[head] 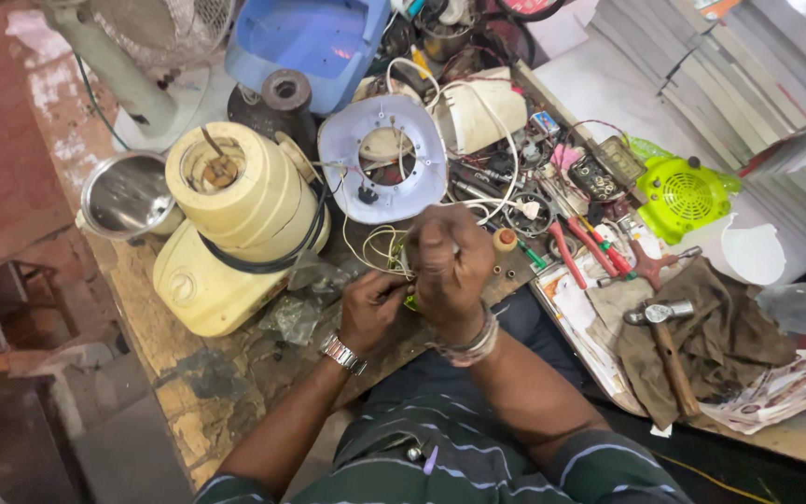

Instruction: The person disassembles a small electrical appliance, likely a mixer or grinder, using a screwdriver to remove screws and separate the motor housing. They then apply lubricant to the motor shaft and reassemble the unit, placing the motor back into the base and securing the top cover.

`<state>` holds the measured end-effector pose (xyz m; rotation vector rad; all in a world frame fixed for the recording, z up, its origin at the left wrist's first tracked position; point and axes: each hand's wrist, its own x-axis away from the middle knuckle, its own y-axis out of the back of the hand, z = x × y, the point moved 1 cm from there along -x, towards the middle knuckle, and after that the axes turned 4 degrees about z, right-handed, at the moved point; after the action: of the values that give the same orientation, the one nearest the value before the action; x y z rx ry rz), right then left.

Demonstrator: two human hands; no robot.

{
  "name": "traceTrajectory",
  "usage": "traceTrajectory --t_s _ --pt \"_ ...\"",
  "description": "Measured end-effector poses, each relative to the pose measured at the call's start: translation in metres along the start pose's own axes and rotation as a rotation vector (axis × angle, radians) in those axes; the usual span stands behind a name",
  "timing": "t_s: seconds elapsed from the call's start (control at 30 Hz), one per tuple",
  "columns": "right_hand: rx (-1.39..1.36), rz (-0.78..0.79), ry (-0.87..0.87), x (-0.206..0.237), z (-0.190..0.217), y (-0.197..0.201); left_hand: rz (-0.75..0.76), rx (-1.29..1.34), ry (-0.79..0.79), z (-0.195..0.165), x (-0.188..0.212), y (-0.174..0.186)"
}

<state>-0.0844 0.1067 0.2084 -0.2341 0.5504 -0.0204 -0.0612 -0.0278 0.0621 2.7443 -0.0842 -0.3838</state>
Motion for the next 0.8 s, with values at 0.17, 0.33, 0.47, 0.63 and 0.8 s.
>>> traceTrajectory --t_s 0.17,0.33,0.47,0.63,0.8 --pt "-0.472 0.652 -0.271 -0.024 0.005 0.035 0.043 -0.007 0.009 -0.001 0.008 0.005" --pt "-0.459 0.914 -0.246 -0.042 0.006 0.043 0.043 -0.036 -0.041 0.002 0.008 0.006" --pt "-0.762 1.22 -0.225 -0.064 0.013 0.02 0.05 -0.065 -0.106 0.005 0.001 0.005" --pt "-0.431 0.679 -0.196 -0.051 -0.01 0.019 0.007 -0.156 -0.146 0.016 -0.009 0.001" --pt "-0.368 0.79 -0.066 -0.038 -0.038 0.025 0.019 -0.121 -0.106 0.03 -0.012 -0.005"
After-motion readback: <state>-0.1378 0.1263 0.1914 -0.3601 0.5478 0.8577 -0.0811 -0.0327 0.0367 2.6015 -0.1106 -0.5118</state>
